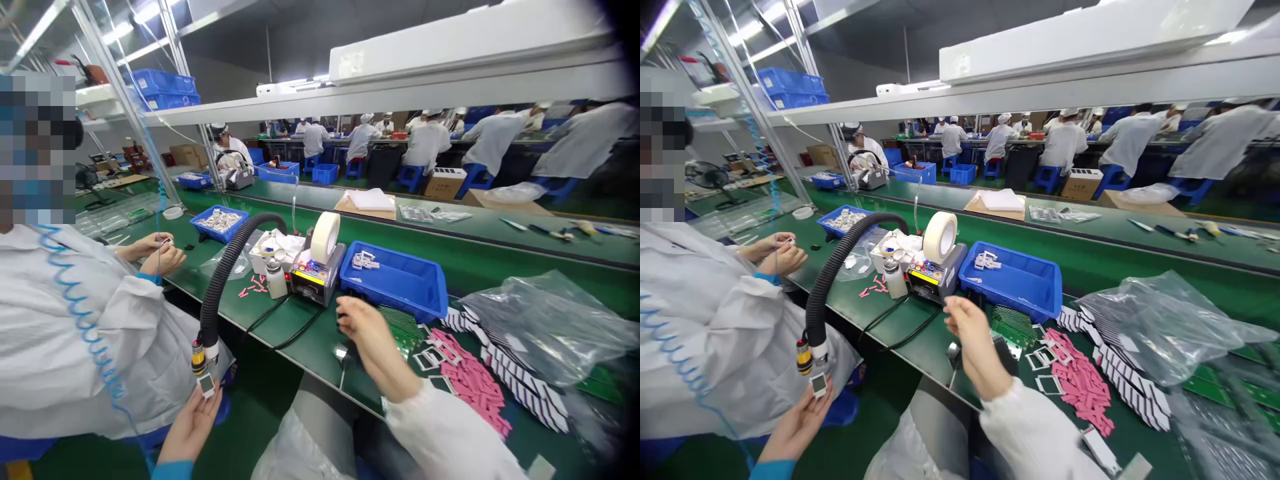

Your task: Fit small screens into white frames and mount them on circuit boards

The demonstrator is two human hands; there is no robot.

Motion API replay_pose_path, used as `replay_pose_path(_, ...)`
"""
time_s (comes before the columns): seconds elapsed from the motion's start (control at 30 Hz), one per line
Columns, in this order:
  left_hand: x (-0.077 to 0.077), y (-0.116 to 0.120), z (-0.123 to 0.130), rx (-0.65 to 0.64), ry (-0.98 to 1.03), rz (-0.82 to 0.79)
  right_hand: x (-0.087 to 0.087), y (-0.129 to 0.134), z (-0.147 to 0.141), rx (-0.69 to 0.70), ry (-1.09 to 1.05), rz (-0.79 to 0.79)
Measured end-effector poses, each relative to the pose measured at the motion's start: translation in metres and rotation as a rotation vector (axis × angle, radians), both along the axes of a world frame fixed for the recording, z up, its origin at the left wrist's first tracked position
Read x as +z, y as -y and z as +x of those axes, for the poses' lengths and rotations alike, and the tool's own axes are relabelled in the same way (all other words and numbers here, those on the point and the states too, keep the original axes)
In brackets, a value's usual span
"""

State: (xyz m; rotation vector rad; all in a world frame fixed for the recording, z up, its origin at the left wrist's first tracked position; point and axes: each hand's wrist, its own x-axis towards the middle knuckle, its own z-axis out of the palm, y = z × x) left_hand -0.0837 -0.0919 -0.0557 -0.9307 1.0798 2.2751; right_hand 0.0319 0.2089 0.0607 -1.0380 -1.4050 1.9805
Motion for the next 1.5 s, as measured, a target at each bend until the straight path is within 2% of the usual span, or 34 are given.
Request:
replay_pose_path(0.17, -0.002, -0.01, -0.004, -0.062, -0.024, 0.069, -0.019, 0.011, -0.048, -0.034, 0.114, -0.234)
replay_pose_path(0.33, -0.004, -0.021, 0.007, -0.108, 0.019, 0.06, -0.025, 0.006, -0.076, -0.097, 0.118, -0.269)
replay_pose_path(0.47, 0.008, -0.052, 0.03, -0.215, 0.074, 0.122, -0.018, 0.017, -0.069, -0.08, 0.091, -0.172)
replay_pose_path(0.57, 0.031, -0.087, 0.049, -0.334, 0.085, 0.244, -0.006, 0.04, -0.035, 0.061, 0.017, -0.063)
replay_pose_path(0.63, 0.051, -0.11, 0.062, -0.451, 0.09, 0.375, 0.0, 0.056, -0.002, 0.223, -0.05, 0.192)
replay_pose_path(0.7, 0.071, -0.129, 0.075, -0.565, 0.069, 0.512, 0.001, 0.065, 0.031, 0.397, -0.076, 0.748)
replay_pose_path(0.77, 0.088, -0.143, 0.087, -0.655, 0.052, 0.592, -0.003, 0.065, 0.058, 0.462, -0.003, 1.265)
replay_pose_path(0.83, 0.1, -0.154, 0.097, -0.719, 0.031, 0.646, -0.008, 0.059, 0.074, 0.397, 0.107, 1.527)
replay_pose_path(0.9, 0.108, -0.161, 0.105, -0.772, -0.007, 0.698, -0.009, 0.051, 0.083, 0.301, 0.161, 1.608)
replay_pose_path(1.03, 0.119, -0.167, 0.113, -0.884, -0.136, 0.739, 0.004, 0.041, 0.092, 0.217, 0.08, 1.568)
replay_pose_path(1.13, 0.125, -0.17, 0.117, -0.96, -0.259, 0.723, 0.018, 0.038, 0.1, 0.244, 0.004, 1.428)
replay_pose_path(1.3, 0.132, -0.178, 0.12, -0.951, -0.266, 0.617, 0.032, 0.031, 0.115, 0.311, -0.028, 1.198)
replay_pose_path(1.4, 0.134, -0.184, 0.12, -0.89, -0.203, 0.554, 0.038, 0.026, 0.122, 0.158, -0.112, 1.016)
replay_pose_path(1.5, 0.135, -0.188, 0.12, -0.845, -0.186, 0.512, 0.044, 0.023, 0.124, 0.023, -0.151, 0.743)
